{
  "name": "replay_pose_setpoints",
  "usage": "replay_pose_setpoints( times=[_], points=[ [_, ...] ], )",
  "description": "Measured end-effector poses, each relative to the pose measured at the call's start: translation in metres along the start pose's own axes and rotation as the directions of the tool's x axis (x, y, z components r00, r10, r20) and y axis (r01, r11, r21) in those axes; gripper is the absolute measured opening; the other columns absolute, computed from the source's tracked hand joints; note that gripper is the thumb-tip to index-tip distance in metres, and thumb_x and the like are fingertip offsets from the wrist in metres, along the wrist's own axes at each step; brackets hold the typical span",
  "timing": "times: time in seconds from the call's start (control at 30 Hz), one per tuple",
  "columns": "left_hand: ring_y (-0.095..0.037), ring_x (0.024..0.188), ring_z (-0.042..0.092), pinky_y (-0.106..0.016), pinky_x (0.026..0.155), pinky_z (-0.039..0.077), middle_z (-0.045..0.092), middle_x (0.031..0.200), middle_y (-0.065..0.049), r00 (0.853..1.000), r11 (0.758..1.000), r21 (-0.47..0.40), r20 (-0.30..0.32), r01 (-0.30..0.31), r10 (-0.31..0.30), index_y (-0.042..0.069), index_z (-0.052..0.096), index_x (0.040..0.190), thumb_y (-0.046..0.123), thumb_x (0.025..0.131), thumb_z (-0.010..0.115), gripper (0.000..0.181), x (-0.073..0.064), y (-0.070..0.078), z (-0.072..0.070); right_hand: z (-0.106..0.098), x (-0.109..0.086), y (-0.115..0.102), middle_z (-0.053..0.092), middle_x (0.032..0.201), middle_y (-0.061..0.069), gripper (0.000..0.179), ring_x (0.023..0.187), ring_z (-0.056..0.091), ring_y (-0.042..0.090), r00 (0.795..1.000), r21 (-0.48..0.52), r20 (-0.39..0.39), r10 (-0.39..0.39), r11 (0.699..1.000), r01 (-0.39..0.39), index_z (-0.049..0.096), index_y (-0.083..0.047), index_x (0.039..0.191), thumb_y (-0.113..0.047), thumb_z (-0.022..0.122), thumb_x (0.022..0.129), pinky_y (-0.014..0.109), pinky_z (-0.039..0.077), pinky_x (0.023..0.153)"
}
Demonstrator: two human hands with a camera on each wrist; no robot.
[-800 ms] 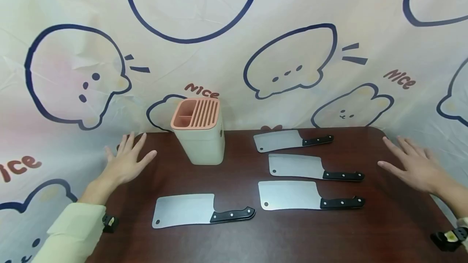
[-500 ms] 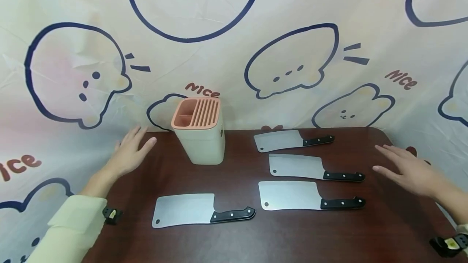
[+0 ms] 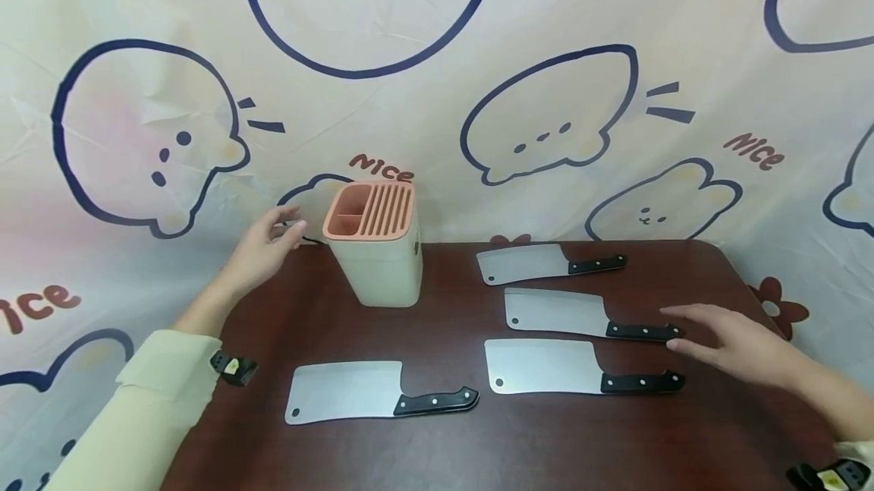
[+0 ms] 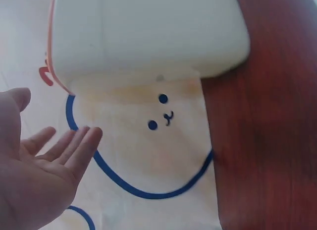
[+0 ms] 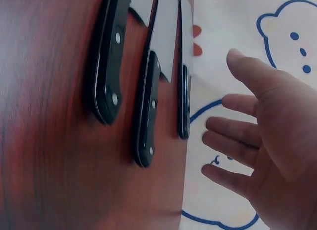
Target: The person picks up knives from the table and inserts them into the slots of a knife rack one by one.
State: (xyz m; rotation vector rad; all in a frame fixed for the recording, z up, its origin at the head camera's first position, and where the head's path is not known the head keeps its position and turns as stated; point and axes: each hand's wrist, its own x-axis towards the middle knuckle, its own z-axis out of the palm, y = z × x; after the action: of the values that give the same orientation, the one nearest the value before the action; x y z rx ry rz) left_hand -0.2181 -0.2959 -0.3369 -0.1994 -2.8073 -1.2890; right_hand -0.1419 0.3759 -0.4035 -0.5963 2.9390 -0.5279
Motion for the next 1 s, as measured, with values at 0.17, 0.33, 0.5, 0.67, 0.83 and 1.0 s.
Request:
replay_pose_setpoints(
  times=[0.17, 0.33, 0.5, 0.67, 0.83, 1.0],
  points=[
    [-0.044, 0.126, 0.057, -0.056, 0.104, 0.046, 0.043, 0.152, -0.025, 0.999, 0.998, -0.068, -0.052, -0.006, 0.002, 0.002, 0.031, 0.157, 0.042, 0.106, 0.052, 0.068, 0.014, 0.006, 0.004, 0.011, -0.001, -0.01, 0.07, 0.123, 0.003, 0.052, 0.108, 0.067, 0.021, 0.999, 0.061, 0.039, -0.031, 0.998, 0.028, 0.068, -0.012, 0.129, -0.046, 0.074, 0.091, 0.041, 0.059, 0.085],
    [-0.039, 0.124, 0.06, -0.051, 0.104, 0.047, 0.044, 0.152, -0.024, 0.997, 0.985, -0.161, -0.037, 0.054, -0.061, 0.005, 0.029, 0.159, 0.043, 0.104, 0.056, 0.072, 0.024, 0.009, 0.008, 0.021, 0.001, -0.014, 0.071, 0.121, 0.001, 0.049, 0.107, 0.065, 0.012, 0.995, 0.118, 0.054, -0.082, 0.99, 0.075, 0.069, -0.013, 0.126, -0.044, 0.077, 0.089, 0.036, 0.059, 0.083],
    [-0.031, 0.125, 0.059, -0.036, 0.102, 0.05, 0.045, 0.152, -0.02, 0.994, 0.961, -0.26, -0.041, 0.092, -0.106, 0.006, 0.03, 0.159, 0.042, 0.103, 0.058, 0.072, 0.03, 0.012, 0.011, 0.032, 0.003, -0.016, 0.07, 0.123, -0.003, 0.049, 0.111, 0.064, 0.012, 0.995, 0.117, 0.065, -0.08, 0.991, 0.072, 0.07, -0.018, 0.126, -0.047, 0.078, 0.087, 0.034, 0.058, 0.086],
    [-0.034, 0.132, 0.054, -0.031, 0.102, 0.05, 0.042, 0.155, -0.022, 0.993, 0.942, -0.315, 0.003, 0.111, -0.116, 0.005, 0.027, 0.16, 0.038, 0.103, 0.059, 0.073, 0.035, 0.017, 0.016, 0.048, 0.001, -0.016, 0.068, 0.125, -0.001, 0.052, 0.109, 0.064, 0.013, 0.987, 0.159, 0.147, -0.069, 0.986, 0.045, 0.068, -0.018, 0.128, -0.048, 0.077, 0.087, 0.031, 0.058, 0.082],
    [-0.036, 0.135, 0.051, -0.034, 0.105, 0.049, 0.044, 0.154, -0.022, 0.992, 0.932, -0.34, 0.021, 0.125, -0.126, 0.004, 0.026, 0.16, 0.03, 0.104, 0.06, 0.07, 0.037, 0.019, 0.017, 0.064, 0.0, -0.016, 0.067, 0.122, -0.008, 0.051, 0.11, 0.062, 0.017, 0.983, 0.09, 0.169, -0.074, 0.994, 0.059, 0.068, -0.026, 0.126, -0.054, 0.078, 0.084, 0.041, 0.057, 0.087],
    [-0.034, 0.135, 0.051, -0.038, 0.109, 0.045, 0.045, 0.154, -0.02, 0.99, 0.933, -0.332, 0.041, 0.138, -0.132, 0.007, 0.024, 0.161, 0.028, 0.103, 0.061, 0.072, 0.038, 0.019, 0.018, 0.078, 0.0, -0.009, 0.064, 0.109, -0.019, 0.042, 0.1, 0.059, 0.009, 0.979, 0.054, 0.135, -0.154, 0.987, 0.148, 0.07, -0.031, 0.116, -0.054, 0.08, 0.082, 0.037, 0.057, 0.081]
  ],
)
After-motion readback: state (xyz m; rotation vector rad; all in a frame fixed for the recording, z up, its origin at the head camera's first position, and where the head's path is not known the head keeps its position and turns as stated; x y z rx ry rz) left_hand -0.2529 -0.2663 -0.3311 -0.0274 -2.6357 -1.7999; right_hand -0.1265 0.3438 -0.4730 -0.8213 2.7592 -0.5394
